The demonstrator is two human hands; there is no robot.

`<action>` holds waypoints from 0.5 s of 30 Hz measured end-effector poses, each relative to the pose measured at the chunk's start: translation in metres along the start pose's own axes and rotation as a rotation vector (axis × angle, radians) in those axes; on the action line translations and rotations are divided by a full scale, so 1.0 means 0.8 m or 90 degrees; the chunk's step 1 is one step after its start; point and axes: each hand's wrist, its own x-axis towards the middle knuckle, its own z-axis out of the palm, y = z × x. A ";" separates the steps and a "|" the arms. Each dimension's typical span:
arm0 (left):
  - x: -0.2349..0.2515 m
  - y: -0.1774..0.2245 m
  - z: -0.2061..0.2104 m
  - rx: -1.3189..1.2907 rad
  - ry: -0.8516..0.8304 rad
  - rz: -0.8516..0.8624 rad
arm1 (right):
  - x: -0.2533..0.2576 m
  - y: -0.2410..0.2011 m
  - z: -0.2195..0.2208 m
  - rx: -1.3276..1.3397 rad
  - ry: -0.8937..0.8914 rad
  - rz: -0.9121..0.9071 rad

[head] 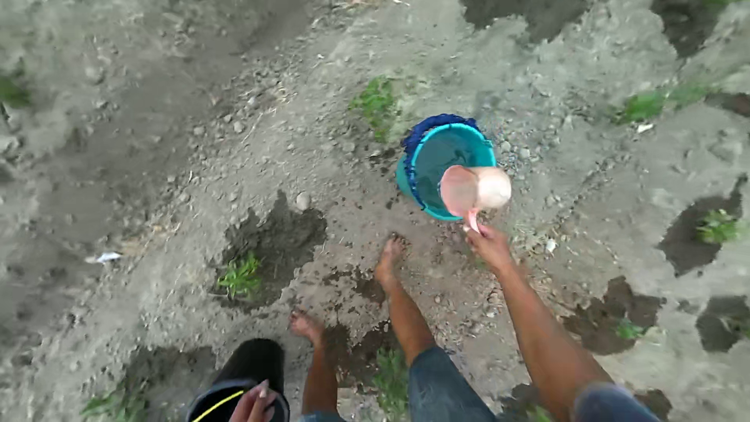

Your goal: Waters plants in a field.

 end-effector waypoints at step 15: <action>-0.052 0.261 0.323 0.451 -0.186 0.357 | 0.197 0.089 0.025 0.691 -0.395 0.176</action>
